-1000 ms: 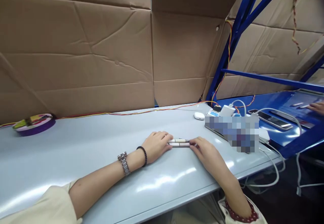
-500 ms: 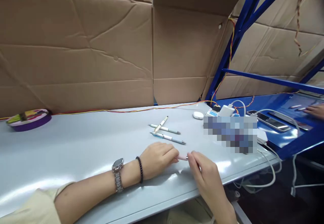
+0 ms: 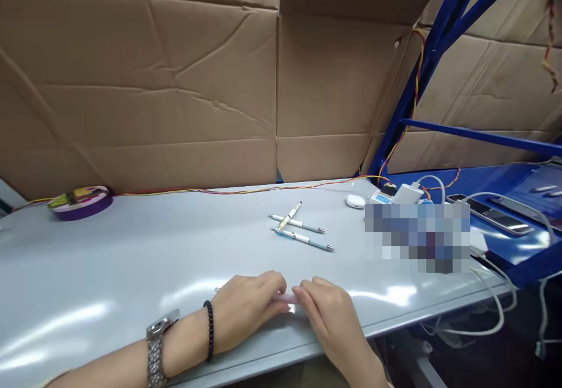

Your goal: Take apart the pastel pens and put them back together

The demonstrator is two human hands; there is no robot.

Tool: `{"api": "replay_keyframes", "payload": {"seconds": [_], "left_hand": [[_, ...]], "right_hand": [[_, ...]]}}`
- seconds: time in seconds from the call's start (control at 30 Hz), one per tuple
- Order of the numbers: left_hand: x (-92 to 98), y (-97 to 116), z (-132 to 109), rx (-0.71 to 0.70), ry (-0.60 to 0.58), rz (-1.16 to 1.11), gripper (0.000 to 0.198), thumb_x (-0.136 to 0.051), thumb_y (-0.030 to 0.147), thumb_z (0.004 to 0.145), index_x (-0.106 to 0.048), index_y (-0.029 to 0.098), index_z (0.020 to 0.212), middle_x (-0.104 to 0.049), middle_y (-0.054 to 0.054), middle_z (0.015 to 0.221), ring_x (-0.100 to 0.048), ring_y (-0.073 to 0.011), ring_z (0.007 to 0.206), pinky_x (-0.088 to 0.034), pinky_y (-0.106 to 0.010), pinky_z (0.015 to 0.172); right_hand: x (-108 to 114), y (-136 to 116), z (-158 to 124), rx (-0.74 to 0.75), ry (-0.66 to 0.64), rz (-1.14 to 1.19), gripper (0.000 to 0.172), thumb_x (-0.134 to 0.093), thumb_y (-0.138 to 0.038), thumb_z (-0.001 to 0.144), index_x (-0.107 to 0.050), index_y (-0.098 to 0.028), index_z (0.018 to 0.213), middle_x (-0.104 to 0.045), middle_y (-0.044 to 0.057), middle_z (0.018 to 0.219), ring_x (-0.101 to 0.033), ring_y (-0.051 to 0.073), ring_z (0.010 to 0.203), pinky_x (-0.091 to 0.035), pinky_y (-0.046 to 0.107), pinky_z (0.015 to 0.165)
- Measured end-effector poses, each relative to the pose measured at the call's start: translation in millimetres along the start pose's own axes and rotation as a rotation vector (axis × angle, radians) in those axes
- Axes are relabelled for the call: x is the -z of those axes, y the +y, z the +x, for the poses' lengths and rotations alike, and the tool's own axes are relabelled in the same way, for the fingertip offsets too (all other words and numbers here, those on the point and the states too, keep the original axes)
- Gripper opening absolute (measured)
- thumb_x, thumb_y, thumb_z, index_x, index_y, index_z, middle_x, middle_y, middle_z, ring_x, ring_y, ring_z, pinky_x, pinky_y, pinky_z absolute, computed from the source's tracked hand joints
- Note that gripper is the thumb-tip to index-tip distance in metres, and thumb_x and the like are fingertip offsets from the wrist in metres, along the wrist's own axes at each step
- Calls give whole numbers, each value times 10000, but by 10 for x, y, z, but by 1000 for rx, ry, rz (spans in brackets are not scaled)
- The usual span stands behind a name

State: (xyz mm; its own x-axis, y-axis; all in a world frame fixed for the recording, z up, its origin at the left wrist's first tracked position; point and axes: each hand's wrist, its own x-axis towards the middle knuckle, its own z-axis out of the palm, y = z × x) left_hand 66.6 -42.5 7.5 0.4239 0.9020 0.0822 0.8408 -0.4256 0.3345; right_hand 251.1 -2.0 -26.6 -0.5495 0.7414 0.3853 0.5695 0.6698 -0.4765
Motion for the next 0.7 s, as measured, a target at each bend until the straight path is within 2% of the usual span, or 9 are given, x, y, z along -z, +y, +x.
{"api": "replay_keyframes", "payload": {"seconds": [0.07,0.17,0.3,0.37,0.47,0.57,0.7], "left_hand": [[0,3,20,-22,48,25,378,-204,431,975,-472,201,841,-605,8,772,-568,-137,607,-370,-224,519],[-26,-36,42,-55,103,21,467,-102,428,979,-481,200,829,-585,-1,782,-551,-134,612,-382,-226,534],[-76,-117,38,-14,92,-47,433,-124,370,984,-507,206,865,-590,-3,797,-552,-136,622,-396,-233,565],[-82,-139,28,16,79,-123,360,-183,386,978,-505,225,985,-604,7,824,-567,-137,653,-405,-232,595],[-62,-143,17,45,64,-221,307,-305,452,946,-453,245,1117,-607,20,859,-563,-127,651,-403,-221,596],[-38,-140,22,51,100,-236,275,-356,452,931,-489,217,986,-590,20,826,-528,-120,631,-380,-210,563],[-50,-159,35,-7,103,-148,247,-344,393,947,-488,204,882,-572,11,825,-522,-124,648,-376,-213,575]], "right_hand": [[-16,18,2,0,17,79,411,-277,-314,961,-416,-194,592,-446,-17,550,-436,122,519,-293,236,494],[32,24,-7,-14,-22,237,304,-342,-296,949,-453,-198,683,-501,-11,648,-481,127,600,-357,229,547],[108,-3,-14,-17,-64,360,128,-389,-224,927,-492,-209,851,-542,7,803,-521,139,733,-417,239,659],[112,-19,-11,-19,-75,369,49,-447,-233,903,-489,-215,922,-550,9,848,-526,139,749,-426,239,675],[74,-38,3,-55,-63,223,166,-519,-367,866,-511,-207,824,-527,-5,726,-501,138,638,-392,229,569],[35,-48,23,-55,-5,47,405,-362,-438,926,-463,-195,618,-440,-14,570,-442,130,536,-305,228,492],[47,-50,45,-56,4,67,410,-270,-373,963,-460,-196,646,-476,-12,576,-452,128,547,-314,223,510]]}}
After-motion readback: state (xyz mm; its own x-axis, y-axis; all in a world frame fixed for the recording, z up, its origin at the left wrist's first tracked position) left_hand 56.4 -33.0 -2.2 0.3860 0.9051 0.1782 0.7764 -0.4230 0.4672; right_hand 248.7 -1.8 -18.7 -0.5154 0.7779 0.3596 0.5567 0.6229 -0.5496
